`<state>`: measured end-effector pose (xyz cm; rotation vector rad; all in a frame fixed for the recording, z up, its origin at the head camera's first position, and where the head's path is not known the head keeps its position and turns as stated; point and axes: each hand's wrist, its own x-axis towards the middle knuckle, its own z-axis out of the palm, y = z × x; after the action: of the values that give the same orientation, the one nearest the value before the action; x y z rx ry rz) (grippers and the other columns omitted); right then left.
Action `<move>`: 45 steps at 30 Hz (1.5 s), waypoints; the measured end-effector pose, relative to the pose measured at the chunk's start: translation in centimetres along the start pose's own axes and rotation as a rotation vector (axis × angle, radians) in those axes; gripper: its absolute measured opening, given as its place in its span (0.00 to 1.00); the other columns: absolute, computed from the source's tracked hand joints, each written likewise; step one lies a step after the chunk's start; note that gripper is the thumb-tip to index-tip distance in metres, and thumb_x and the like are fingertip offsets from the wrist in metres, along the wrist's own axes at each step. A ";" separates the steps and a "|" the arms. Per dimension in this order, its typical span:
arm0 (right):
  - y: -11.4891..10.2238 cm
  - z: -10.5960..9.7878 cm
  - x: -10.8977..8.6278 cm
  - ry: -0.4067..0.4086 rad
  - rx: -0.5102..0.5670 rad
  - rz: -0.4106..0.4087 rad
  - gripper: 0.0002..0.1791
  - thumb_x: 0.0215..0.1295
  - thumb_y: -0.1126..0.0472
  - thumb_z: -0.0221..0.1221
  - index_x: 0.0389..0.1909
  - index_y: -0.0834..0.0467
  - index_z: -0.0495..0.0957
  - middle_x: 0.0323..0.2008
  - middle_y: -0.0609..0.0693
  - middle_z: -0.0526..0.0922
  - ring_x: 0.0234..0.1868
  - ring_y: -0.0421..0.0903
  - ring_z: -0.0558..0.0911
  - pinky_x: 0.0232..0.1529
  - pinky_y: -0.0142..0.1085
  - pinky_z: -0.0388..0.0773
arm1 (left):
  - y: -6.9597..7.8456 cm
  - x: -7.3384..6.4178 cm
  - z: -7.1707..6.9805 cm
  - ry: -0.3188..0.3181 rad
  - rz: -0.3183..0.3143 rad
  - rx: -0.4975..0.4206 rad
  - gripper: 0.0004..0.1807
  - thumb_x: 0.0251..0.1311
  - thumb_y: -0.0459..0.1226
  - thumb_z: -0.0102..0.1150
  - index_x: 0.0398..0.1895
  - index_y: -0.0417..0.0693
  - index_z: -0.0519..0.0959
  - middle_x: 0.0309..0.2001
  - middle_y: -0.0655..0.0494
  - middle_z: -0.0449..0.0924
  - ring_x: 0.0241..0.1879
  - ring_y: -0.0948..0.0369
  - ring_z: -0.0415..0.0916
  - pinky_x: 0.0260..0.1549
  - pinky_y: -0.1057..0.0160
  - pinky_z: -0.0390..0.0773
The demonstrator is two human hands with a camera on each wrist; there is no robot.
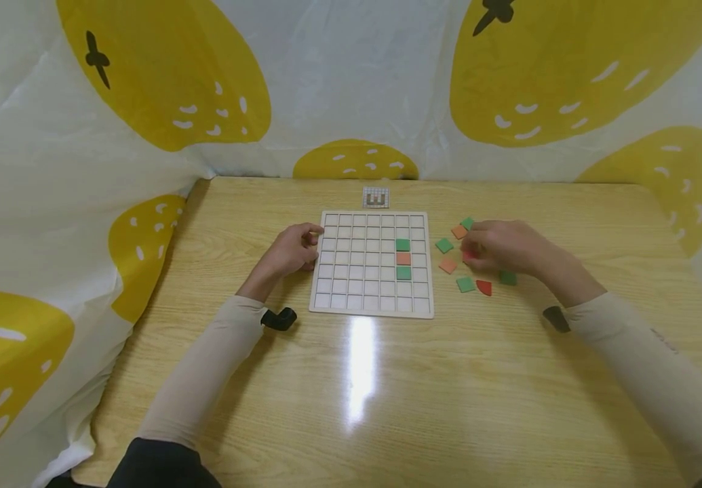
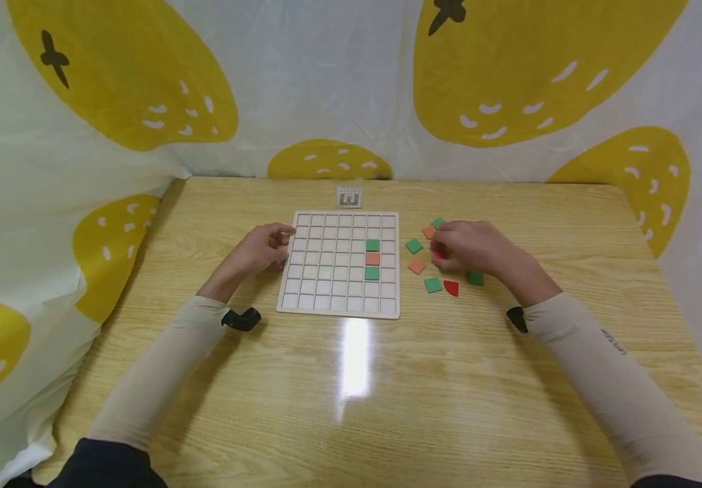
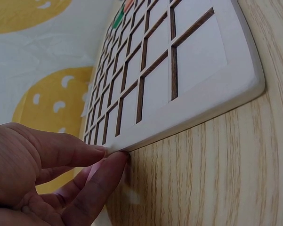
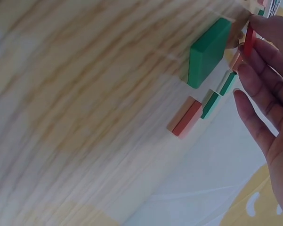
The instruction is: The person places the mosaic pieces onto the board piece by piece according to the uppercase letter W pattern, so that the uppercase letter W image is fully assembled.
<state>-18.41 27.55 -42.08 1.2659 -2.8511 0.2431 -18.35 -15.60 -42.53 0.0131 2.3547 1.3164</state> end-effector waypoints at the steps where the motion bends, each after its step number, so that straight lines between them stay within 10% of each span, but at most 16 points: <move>1: 0.0 0.0 0.0 0.006 -0.004 -0.004 0.06 0.54 0.60 0.71 0.29 0.48 0.82 0.26 0.41 0.74 0.26 0.37 0.71 0.23 0.33 0.71 | 0.0 0.0 0.0 0.000 -0.001 -0.002 0.28 0.66 0.23 0.55 0.70 0.44 0.70 0.49 0.45 0.70 0.40 0.53 0.72 0.33 0.61 0.83; 45: -2.1 -1.7 2.0 0.052 0.038 -0.105 0.08 0.54 0.55 0.74 0.32 0.48 0.84 0.29 0.41 0.79 0.26 0.36 0.73 0.23 0.32 0.71 | 0.1 -0.1 0.0 0.001 0.011 -0.003 0.29 0.66 0.23 0.54 0.70 0.44 0.70 0.49 0.45 0.70 0.38 0.54 0.72 0.33 0.61 0.83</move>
<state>-18.32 24.93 -39.95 1.3898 -2.7397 0.3237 -18.27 -15.59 -42.43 0.0242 2.3570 1.3256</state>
